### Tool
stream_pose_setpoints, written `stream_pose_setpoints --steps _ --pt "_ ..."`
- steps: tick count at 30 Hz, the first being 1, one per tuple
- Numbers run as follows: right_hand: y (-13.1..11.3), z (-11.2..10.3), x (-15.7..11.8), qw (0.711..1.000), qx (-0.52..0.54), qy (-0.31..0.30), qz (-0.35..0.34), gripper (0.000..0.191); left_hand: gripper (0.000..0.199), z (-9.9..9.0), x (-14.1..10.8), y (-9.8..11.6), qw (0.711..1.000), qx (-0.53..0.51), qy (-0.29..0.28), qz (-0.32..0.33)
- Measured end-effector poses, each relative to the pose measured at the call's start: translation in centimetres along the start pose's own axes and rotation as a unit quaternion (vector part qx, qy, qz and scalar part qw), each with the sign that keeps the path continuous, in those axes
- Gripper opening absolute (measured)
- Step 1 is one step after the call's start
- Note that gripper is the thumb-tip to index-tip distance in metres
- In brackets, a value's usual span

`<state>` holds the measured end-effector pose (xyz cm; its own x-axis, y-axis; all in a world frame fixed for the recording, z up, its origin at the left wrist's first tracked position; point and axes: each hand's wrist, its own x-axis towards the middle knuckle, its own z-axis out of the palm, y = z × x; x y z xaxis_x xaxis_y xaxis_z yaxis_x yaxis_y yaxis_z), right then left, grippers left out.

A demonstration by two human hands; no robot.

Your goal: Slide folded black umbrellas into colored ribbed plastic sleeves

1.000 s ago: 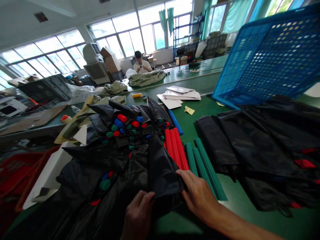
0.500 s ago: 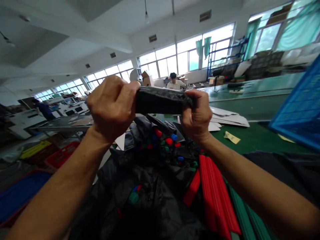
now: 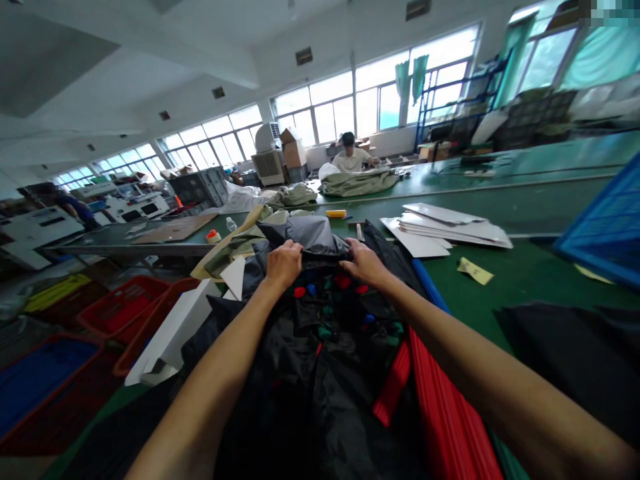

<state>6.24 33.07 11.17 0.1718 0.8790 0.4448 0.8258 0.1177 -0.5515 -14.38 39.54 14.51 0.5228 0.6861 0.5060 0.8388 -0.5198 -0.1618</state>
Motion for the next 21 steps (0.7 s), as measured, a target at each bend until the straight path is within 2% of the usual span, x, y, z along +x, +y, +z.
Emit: stream_pose_setpoints --steps 2,3,5,8,10,11,12,14,18,21 --pt "2.7 -0.5 -4.8 0.999 -0.021 0.032 0.026 0.049 0.026 0.9 -0.2 0.7 1.000 -0.015 -0.001 -0.008" --pt "4.3 -0.5 -8.0 0.996 -0.046 0.051 0.058 0.044 0.027 1.2 -0.3 1.1 1.000 -0.021 0.000 -0.008" --pt "7.5 -0.3 -15.9 0.979 -0.140 0.038 0.141 0.039 0.027 1.6 -0.4 2.0 1.000 -0.031 0.001 -0.001" --pt "10.5 0.2 -28.4 0.919 -0.285 -0.090 0.258 0.036 0.029 1.9 -0.4 3.1 0.999 -0.038 0.008 0.007" --pt "10.5 0.2 -34.6 0.896 -0.317 -0.148 0.275 0.031 0.030 2.1 -0.2 3.6 0.999 -0.046 0.015 0.010" --pt "10.1 0.2 -36.5 0.891 -0.323 -0.164 0.274 0.028 0.031 2.2 -0.1 3.8 0.998 -0.052 0.019 0.012" --pt "9.7 0.1 -37.8 0.889 -0.323 -0.174 0.273 0.025 0.031 2.4 0.0 3.8 0.998 -0.057 0.022 0.015" --pt "8.8 0.0 -38.4 0.885 -0.309 -0.197 0.286 0.023 0.031 2.6 0.0 3.8 0.998 -0.061 0.026 0.019" --pt "8.2 -0.1 -36.8 0.875 -0.250 -0.248 0.333 0.022 0.032 3.0 -0.3 3.4 0.997 -0.066 0.024 0.009" --pt "8.2 0.0 -36.0 0.874 -0.245 -0.245 0.340 0.026 0.034 3.2 -0.6 3.0 0.997 -0.079 0.019 0.002"
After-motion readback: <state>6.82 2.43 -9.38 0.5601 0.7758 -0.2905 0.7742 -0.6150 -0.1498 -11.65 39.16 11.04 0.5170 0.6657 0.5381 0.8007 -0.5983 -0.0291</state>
